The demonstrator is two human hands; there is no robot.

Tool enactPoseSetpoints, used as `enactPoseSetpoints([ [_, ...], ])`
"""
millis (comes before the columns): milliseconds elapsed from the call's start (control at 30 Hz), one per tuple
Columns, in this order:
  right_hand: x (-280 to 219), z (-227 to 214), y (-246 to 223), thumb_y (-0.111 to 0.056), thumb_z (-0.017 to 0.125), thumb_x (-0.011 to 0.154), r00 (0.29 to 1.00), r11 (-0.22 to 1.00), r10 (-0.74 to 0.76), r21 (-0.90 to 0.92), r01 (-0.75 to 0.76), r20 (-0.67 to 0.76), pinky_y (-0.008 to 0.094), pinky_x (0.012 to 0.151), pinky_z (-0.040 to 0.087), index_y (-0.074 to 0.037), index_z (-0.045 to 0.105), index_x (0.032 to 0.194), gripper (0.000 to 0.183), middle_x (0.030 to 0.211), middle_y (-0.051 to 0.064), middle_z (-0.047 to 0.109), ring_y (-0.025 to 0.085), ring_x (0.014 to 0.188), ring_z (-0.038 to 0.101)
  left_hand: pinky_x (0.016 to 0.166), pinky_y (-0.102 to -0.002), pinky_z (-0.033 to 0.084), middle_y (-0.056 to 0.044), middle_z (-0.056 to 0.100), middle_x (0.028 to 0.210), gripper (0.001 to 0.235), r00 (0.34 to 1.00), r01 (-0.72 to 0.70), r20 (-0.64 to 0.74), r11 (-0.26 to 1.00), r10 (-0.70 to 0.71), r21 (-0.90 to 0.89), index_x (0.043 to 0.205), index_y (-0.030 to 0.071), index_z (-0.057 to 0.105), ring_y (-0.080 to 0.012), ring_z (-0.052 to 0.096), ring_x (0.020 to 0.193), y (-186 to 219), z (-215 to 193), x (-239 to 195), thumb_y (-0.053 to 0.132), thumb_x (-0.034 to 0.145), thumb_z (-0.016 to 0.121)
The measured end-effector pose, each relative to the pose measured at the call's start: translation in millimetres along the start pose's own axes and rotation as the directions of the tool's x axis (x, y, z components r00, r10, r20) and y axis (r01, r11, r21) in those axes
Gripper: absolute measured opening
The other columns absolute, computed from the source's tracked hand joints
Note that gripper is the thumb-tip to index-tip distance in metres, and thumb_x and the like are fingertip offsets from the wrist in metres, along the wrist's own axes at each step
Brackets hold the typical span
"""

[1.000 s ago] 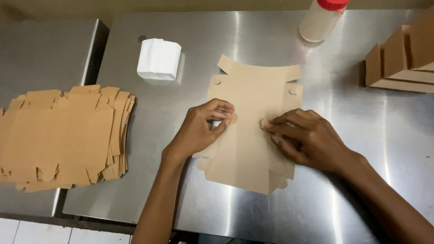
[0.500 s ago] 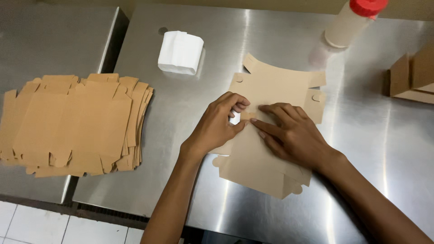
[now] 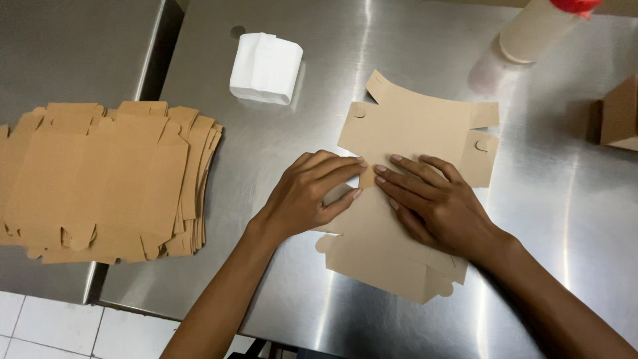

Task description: The person assembles flat cardboard pieces into small boxes by hand on a stainless steel table. They fold the cardboard along pre-scored lines, tuck in flaps, and secure the structure, repeating the process for multiple units.

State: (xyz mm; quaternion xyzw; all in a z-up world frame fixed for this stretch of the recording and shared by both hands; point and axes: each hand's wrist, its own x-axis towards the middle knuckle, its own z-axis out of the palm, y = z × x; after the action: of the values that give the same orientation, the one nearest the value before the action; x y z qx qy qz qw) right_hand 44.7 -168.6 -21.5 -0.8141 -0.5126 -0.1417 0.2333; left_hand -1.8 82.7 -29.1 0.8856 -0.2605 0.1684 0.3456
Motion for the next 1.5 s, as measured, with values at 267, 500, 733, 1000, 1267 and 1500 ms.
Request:
enactPoseSetpoints([
  [267,-2.6,1.6,0.2,-0.014,0.064,0.095,1.0,1.0,0.025,-0.012,-0.025,0.012,0.05,0.115,0.039,-0.009,0.077,0.118,0.027,0.13,0.007,0.075,0.029,0.135,0.062,0.089,-0.045,0.052,-0.007,0.075,0.118,0.025,0.997,-0.031,0.082,0.963,0.01,0.268,0.117,0.01,0.075,-0.0264,0.067,0.109,2.9,14.7,-0.5,0.025,0.097,0.073],
  [500,-5.3,5.8,2.5,-0.015,0.066,0.094,0.999,0.998,0.036,-0.056,-0.033,0.04,0.05,0.118,0.034,-0.012,0.076,0.12,0.028,0.135,0.003,0.073,0.026,0.139,0.058,0.094,-0.046,0.05,-0.009,0.071,0.116,0.031,0.993,-0.024,0.115,0.904,-0.028,0.426,0.113,0.004,0.075,-0.0281,0.063,0.113,13.5,29.6,-0.5,0.031,0.099,0.068],
  [733,-2.9,0.6,-0.5,-0.015,0.066,0.095,0.997,0.998,0.048,-0.044,-0.045,0.062,0.05,0.118,0.034,-0.011,0.077,0.118,0.026,0.133,0.004,0.074,0.026,0.138,0.059,0.102,-0.048,0.047,-0.014,0.071,0.118,0.031,0.989,0.01,0.136,0.948,-0.056,0.318,0.116,-0.001,0.074,-0.0315,0.061,0.121,26.5,12.8,-2.2,0.025,0.101,0.067],
  [1000,-4.7,2.2,0.9,-0.015,0.064,0.095,0.997,0.999,0.042,-0.036,-0.04,0.059,0.051,0.119,0.035,-0.009,0.076,0.12,0.028,0.132,0.007,0.074,0.028,0.138,0.059,0.107,-0.052,0.044,-0.014,0.075,0.117,0.021,0.975,0.027,0.205,0.967,-0.081,0.253,0.111,0.0,0.076,-0.0337,0.062,0.123,28.6,-5.2,0.8,0.014,0.102,0.064],
  [1267,-4.0,2.0,0.8,-0.015,0.065,0.097,0.997,0.998,0.053,-0.024,-0.051,0.055,0.05,0.118,0.034,-0.01,0.076,0.119,0.026,0.133,0.005,0.074,0.027,0.139,0.058,0.108,-0.051,0.044,-0.012,0.077,0.118,0.029,0.979,0.042,0.185,0.974,-0.085,0.221,0.114,0.003,0.077,-0.0312,0.065,0.121,30.5,-5.6,-8.6,0.024,0.106,0.06],
  [1500,-3.2,1.5,-0.2,-0.014,0.066,0.096,0.997,0.998,0.063,-0.022,-0.062,0.052,0.049,0.119,0.035,-0.01,0.077,0.117,0.024,0.131,0.005,0.075,0.026,0.138,0.059,0.11,-0.052,0.042,-0.012,0.076,0.117,0.035,0.967,0.09,0.219,0.977,-0.133,0.196,0.12,0.004,0.075,-0.0313,0.064,0.122,33.8,-5.1,-4.8,0.029,0.108,0.054],
])
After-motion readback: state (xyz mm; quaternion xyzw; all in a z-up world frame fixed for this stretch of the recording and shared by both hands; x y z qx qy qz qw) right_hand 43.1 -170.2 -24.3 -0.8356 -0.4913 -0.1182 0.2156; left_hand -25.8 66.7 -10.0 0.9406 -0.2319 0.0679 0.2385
